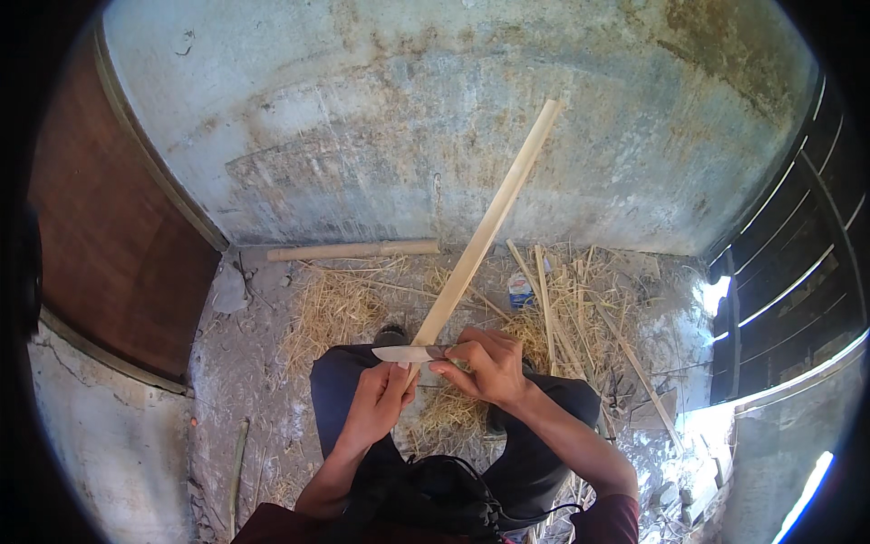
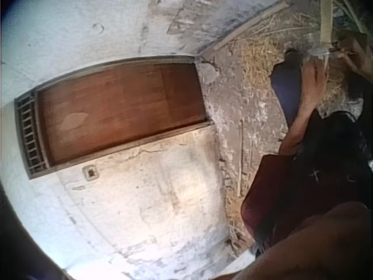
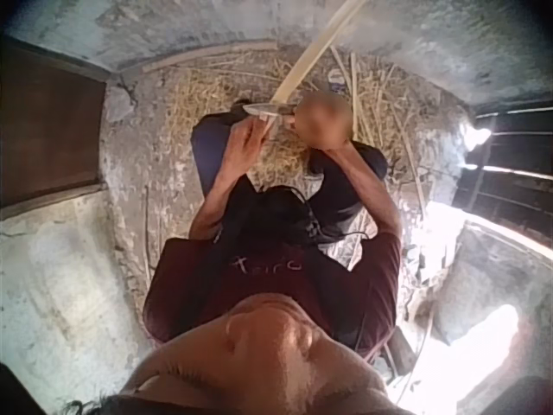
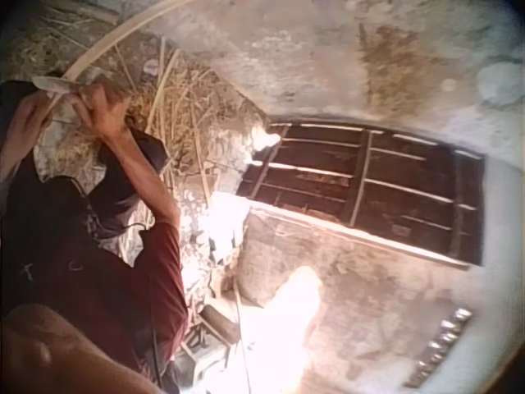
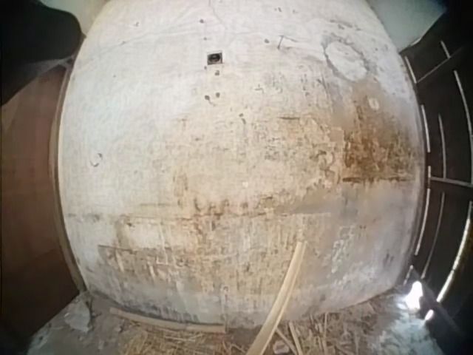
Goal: The person whittles a long bamboo strip using a small knife, shaving off thin layers from the surface while seated.
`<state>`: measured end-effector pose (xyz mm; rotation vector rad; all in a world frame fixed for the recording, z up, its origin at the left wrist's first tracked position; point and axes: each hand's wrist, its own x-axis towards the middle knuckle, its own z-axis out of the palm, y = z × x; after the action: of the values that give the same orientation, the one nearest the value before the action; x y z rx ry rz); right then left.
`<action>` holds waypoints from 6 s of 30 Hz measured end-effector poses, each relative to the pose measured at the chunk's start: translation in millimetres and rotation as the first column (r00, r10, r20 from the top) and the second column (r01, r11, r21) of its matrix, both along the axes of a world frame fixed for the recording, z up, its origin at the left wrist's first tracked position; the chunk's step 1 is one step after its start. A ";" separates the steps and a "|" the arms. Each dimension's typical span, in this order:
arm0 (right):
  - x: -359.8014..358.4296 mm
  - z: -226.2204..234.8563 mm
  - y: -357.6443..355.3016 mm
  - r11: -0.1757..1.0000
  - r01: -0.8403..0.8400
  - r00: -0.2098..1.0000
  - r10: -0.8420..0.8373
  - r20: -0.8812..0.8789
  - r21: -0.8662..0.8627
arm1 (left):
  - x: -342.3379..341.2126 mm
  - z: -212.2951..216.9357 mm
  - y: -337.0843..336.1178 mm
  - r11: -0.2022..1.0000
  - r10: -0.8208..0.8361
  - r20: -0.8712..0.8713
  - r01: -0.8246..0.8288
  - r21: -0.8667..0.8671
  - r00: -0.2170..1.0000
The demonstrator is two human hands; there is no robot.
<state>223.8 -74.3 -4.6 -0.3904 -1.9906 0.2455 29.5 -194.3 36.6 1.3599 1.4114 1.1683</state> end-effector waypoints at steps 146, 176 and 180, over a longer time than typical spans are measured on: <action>67.4 29.6 79.5 0.925 0.254 0.826 -0.358 -0.434 -0.281 | -34.3 -11.8 -76.2 0.996 -0.003 -0.246 -0.019 -0.084 0.969; 23.0 39.7 30.5 0.930 0.151 0.979 -0.092 0.184 -0.335 | -32.6 14.5 -25.0 0.988 0.147 -0.632 -0.090 0.122 0.761; 26.9 39.5 31.7 0.896 0.188 0.976 -0.126 0.176 -0.401 | -31.1 17.6 -22.7 0.987 0.123 -0.575 -0.041 0.155 0.809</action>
<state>250.7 -42.6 35.0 -0.8618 -2.0302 0.5573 -1.6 -217.0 54.2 1.8800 1.8589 0.9439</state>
